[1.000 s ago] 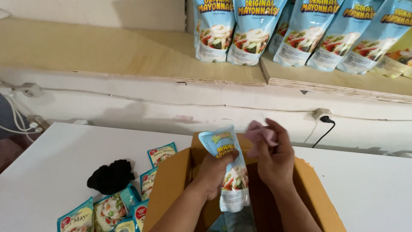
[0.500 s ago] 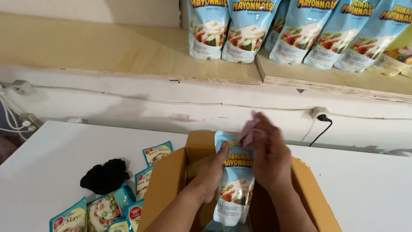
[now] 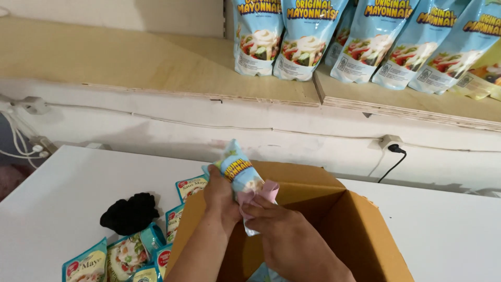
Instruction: Wiping down pouches of mayonnaise and placing them onto grocery store shelves.
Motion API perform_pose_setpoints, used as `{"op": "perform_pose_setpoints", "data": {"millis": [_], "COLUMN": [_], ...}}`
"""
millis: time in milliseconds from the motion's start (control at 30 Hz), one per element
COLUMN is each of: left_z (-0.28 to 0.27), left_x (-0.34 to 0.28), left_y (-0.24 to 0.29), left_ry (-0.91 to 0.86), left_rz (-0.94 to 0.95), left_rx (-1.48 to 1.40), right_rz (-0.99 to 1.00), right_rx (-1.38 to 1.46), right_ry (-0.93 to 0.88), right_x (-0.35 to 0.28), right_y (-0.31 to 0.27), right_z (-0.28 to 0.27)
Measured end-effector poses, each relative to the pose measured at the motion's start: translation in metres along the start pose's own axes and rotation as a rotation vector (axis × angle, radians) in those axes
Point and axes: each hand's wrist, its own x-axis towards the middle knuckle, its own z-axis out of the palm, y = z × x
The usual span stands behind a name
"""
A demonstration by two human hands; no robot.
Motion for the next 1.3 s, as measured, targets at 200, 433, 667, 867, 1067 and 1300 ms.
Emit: {"op": "perform_pose_setpoints", "data": {"millis": [200, 433, 667, 867, 1067, 1300], "left_z": [0.020, 0.039, 0.029, 0.046, 0.025, 0.047], "left_x": [-0.040, -0.051, -0.057, -0.110, -0.083, -0.101], "left_y": [0.013, 0.000, 0.028, 0.038, 0.055, 0.109], "left_ry": [-0.123, -0.165, -0.412, -0.554, -0.702, -0.777], "left_rz": [0.027, -0.003, -0.037, -0.059, 0.536, 0.623], "left_rx": [0.021, 0.224, 0.337, 0.461, 0.657, 0.888], "right_rz": [1.036, 0.103, 0.650, 0.827, 0.763, 0.834], "right_rx": [0.457, -0.254, 0.522, 0.845, 0.971, 0.711], "right_ry": [0.343, 0.424, 0.388, 0.533, 0.621, 0.459], "right_x": [0.010, -0.011, -0.014, 0.027, 0.033, 0.041], "right_y": [-0.017, 0.006, 0.023, 0.028, 0.014, -0.006], "right_z": [-0.040, 0.000, -0.028, -0.054, -0.067, -0.094]}}
